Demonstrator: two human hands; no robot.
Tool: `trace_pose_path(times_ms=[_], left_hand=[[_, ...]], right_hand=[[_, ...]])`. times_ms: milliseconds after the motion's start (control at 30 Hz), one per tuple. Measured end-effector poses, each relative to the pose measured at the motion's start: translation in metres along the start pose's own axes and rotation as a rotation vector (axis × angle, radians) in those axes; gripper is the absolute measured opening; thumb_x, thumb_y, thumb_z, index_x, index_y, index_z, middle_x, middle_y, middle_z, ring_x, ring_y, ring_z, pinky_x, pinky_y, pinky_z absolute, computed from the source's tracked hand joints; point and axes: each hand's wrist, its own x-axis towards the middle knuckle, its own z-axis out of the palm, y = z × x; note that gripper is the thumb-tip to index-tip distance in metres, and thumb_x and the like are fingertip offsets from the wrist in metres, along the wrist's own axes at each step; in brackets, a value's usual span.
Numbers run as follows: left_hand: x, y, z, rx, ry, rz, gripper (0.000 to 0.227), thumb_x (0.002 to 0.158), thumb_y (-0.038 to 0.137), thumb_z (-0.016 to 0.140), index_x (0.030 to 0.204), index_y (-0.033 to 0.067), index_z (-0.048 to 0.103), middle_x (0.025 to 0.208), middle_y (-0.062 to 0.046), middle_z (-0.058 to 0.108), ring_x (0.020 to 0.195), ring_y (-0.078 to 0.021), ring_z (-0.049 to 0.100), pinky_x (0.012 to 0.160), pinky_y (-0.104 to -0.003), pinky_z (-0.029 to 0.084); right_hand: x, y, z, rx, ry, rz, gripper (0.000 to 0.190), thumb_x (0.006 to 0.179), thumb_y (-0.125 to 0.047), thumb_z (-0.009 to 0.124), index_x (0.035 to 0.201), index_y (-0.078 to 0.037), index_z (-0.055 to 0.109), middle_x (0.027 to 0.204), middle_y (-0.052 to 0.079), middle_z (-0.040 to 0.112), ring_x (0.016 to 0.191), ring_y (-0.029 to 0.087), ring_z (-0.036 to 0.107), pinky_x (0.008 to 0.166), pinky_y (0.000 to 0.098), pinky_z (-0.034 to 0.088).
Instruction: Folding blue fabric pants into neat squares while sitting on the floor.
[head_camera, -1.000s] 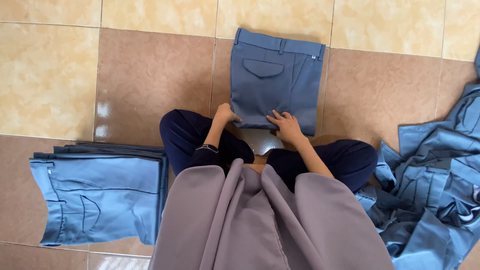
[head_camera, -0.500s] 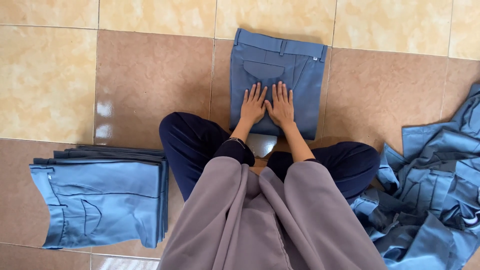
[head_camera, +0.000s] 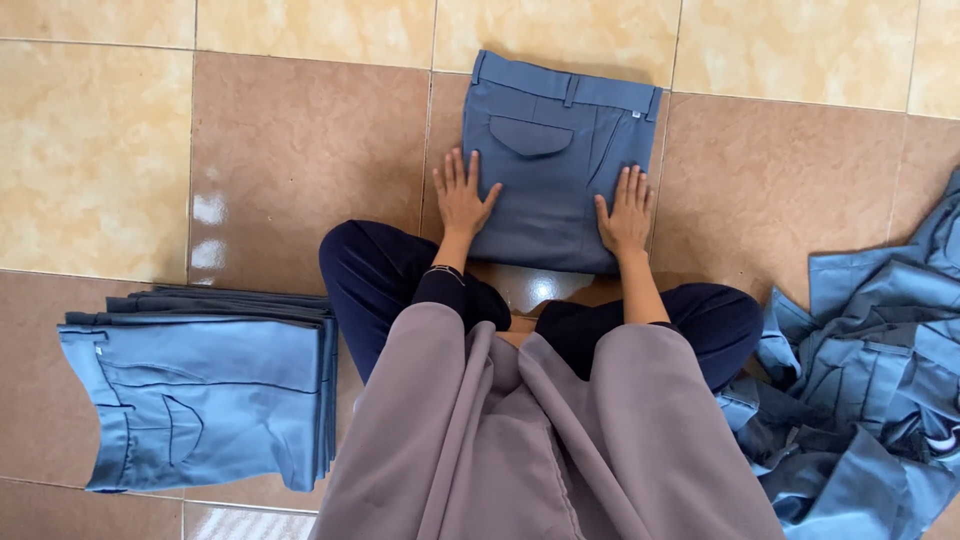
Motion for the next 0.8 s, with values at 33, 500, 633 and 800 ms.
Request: trace_pose_path(times_ms=[33, 500, 633, 800], left_hand=[[0.0, -0.007, 0.003, -0.001, 0.0, 0.002, 0.084, 0.099, 0.078, 0.036, 0.164, 0.0255, 0.031, 0.171, -0.011, 0.019, 0.158, -0.031, 0.013, 0.125, -0.056, 0.001], [0.017, 0.025, 0.002, -0.517, -0.239, -0.425, 0.079, 0.095, 0.064, 0.057, 0.126, -0.0081, 0.054, 0.107, -0.03, 0.066, 0.096, -0.0446, 0.072, 0.07, -0.053, 0.061], [0.03, 0.034, -0.012, -0.699, -0.346, -0.591, 0.11, 0.076, 0.093, 0.058, 0.121, -0.0074, 0.062, 0.11, -0.031, 0.069, 0.106, -0.0465, 0.07, 0.077, -0.058, 0.058], [0.022, 0.01, 0.022, -0.77, -0.385, -0.525, 0.102, 0.075, 0.087, 0.07, 0.119, -0.0057, 0.069, 0.111, -0.029, 0.072, 0.11, -0.0446, 0.069, 0.087, -0.055, 0.057]], right_hand=[[-0.004, 0.004, -0.002, 0.0, 0.001, 0.002, 0.082, 0.107, -0.064, 0.032, 0.167, -0.01, 0.018, 0.172, 0.016, 0.016, 0.158, 0.033, 0.015, 0.126, 0.0546, 0.011], [0.026, 0.046, 0.05, 0.418, 0.045, 0.506, 0.068, 0.094, -0.058, 0.073, 0.131, -0.005, 0.049, 0.117, 0.025, 0.064, 0.11, 0.043, 0.067, 0.089, 0.0572, 0.055], [0.013, 0.025, -0.007, 1.029, -0.1, 0.574, 0.079, 0.097, -0.054, 0.079, 0.142, 0.005, 0.051, 0.134, 0.038, 0.056, 0.126, 0.055, 0.053, 0.098, 0.0678, 0.047], [-0.006, 0.029, -0.007, 1.338, -0.265, 0.735, 0.079, 0.099, -0.045, 0.077, 0.154, -0.003, 0.039, 0.148, 0.038, 0.042, 0.139, 0.057, 0.037, 0.11, 0.0738, 0.031]])
